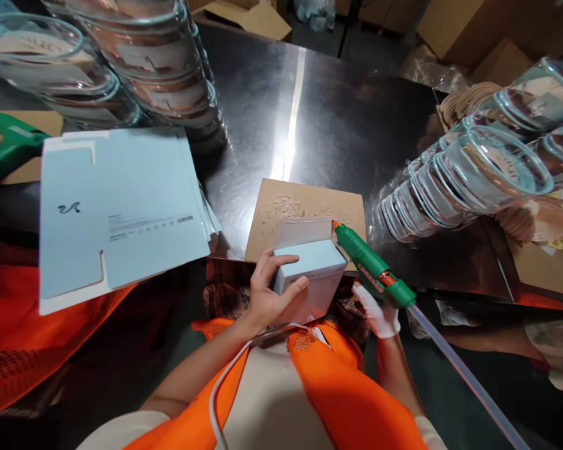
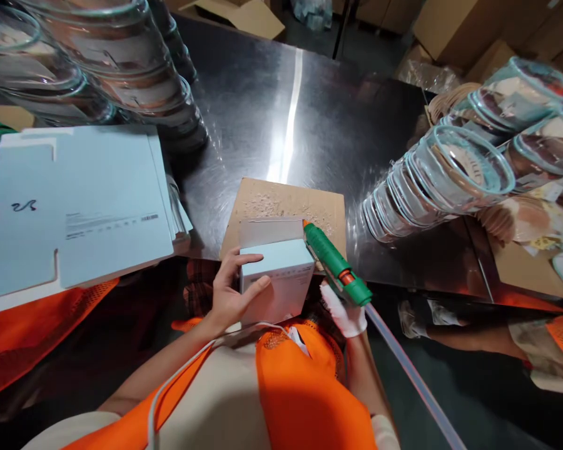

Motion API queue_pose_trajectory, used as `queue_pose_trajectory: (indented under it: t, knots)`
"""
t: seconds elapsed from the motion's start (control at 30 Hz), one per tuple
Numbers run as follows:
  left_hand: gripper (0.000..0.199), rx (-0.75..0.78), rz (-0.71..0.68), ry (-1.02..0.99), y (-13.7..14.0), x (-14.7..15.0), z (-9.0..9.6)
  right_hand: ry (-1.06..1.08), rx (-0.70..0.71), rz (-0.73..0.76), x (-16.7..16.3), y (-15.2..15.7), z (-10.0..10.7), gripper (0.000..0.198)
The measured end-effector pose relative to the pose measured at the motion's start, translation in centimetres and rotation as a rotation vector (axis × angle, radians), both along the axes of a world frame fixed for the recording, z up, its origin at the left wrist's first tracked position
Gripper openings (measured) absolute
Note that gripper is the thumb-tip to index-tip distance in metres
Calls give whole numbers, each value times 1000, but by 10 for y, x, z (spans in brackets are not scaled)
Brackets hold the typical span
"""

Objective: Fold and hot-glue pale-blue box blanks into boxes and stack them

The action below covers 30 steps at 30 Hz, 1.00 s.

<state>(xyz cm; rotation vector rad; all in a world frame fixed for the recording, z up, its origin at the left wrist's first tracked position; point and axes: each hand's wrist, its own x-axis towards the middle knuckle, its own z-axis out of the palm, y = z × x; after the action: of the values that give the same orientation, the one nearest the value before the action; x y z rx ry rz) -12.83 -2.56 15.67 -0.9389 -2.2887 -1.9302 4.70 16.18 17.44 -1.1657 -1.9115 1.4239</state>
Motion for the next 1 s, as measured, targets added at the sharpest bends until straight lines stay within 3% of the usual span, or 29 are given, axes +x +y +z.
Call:
queue_pose_trajectory:
  t: [0.17, 0.3, 0.37, 0.47, 0.57, 0.63, 0.73, 0.8, 0.87, 1.0]
  knots:
    - [37, 47, -38, -183, -8, -11, 1, 79, -259, 0, -25, 34, -3, 50]
    - [38, 110, -67, -235, -10, -17, 5, 24, -404, 22, -54, 70, -5, 56]
    - [39, 145, -71, -244, -10, -18, 7, -115, -358, 33, -56, 85, -2, 56]
    - [41, 174, -72, -251, -9, -18, 9, -308, -181, -2, -48, 91, 11, 51]
    - [44, 147, -92, -241, -6, -19, 12, -171, -27, -12, -50, 73, 28, 43]
    - [46, 128, -129, -233, -4, -20, 13, 16, -35, 118, -63, 54, 36, 56]
    - [50, 141, -181, -248, -1, -21, 13, 186, -260, 358, -87, 33, 37, 62]
    - [51, 184, -183, -294, 1, -22, 9, 221, -325, 385, -94, 31, 33, 61]
    - [49, 300, -181, -365, 2, -24, 5, 240, -246, 443, -89, 35, 29, 62]
    - [66, 489, -255, -424, 3, -28, -4, 299, -6, 819, -69, 44, 33, 80]
